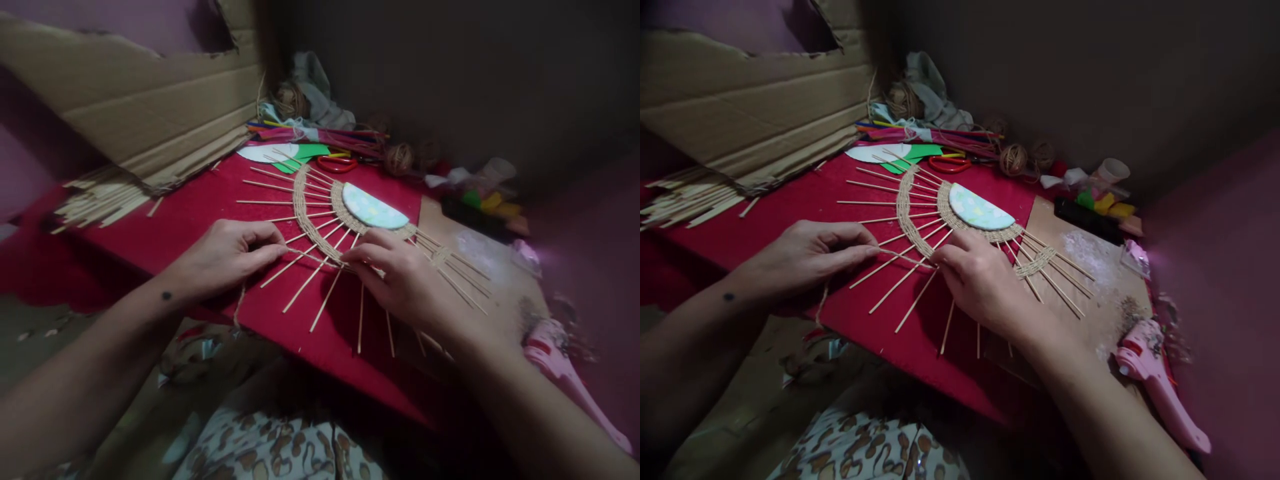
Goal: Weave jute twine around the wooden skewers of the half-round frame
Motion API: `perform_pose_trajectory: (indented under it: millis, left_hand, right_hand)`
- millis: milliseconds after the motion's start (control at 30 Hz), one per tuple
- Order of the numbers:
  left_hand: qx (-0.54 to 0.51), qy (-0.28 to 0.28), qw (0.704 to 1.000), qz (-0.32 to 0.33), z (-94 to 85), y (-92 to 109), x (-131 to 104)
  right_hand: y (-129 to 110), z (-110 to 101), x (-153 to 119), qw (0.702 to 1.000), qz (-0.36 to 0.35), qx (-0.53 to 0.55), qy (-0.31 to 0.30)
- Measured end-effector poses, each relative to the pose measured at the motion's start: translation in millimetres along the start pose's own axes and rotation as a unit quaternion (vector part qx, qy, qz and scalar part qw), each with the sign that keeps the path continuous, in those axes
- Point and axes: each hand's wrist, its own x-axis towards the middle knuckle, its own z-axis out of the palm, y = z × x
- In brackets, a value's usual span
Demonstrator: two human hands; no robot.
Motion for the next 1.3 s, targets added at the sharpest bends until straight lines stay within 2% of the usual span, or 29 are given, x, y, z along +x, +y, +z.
perform_pose_trajectory:
  millis: [233, 433, 600, 733, 833, 933, 1067, 1133, 1233, 1300]
  left_hand:
    - [0.014, -0.030, 0.999, 0.027, -2.6, -2.4, -10.9]
    - [0.054, -0.007, 0.998, 0.029, -3.3, 1.0, -29.1]
    - [0.062, -0.003, 0.997, 0.045, 1.8, 2.5, -54.9]
    - [0.105, -0.023, 0.987, 0.122, 5.1, 2.7, -71.7]
    - [0.153, -0.032, 0.972, 0.173, 7.4, 2.7, -77.2]
    - [0.200, -0.020, 0.961, 0.188, 8.3, 1.0, -77.0]
    - [0.267, 0.015, 0.951, 0.158, 3.0, -3.4, -66.8]
    - [0.295, 0.033, 0.946, 0.133, -2.0, -4.6, -55.7]
    - [0.333, 0.040, 0.938, 0.088, -9.5, -4.8, -29.8]
    - [0.352, 0.028, 0.933, 0.065, -13.3, -4.9, -8.4]
  right_hand:
    - [-1.7, 21.5, 30.5, 0.986, -0.035, -0.068, -0.148]
    - [-9.6, 19.8, 26.7, 0.950, -0.133, -0.214, -0.184]
    - [-9.4, 23.9, 22.5, 0.941, -0.159, -0.245, -0.171]
    - [-5.2, 25.5, 22.0, 0.941, -0.162, -0.249, -0.162]
    - [-4.0, 24.5, 21.7, 0.942, -0.167, -0.250, -0.146]
    - [-3.9, 23.5, 21.3, 0.943, -0.172, -0.249, -0.138]
    - [-1.3, 25.5, 19.5, 0.950, -0.173, -0.231, -0.121]
    - [2.4, 28.0, 17.7, 0.965, -0.166, -0.183, -0.092]
    - [9.9, 31.7, 15.2, 0.991, -0.115, -0.063, -0.006]
    - [14.6, 33.4, 14.2, 0.996, -0.070, -0.009, 0.056]
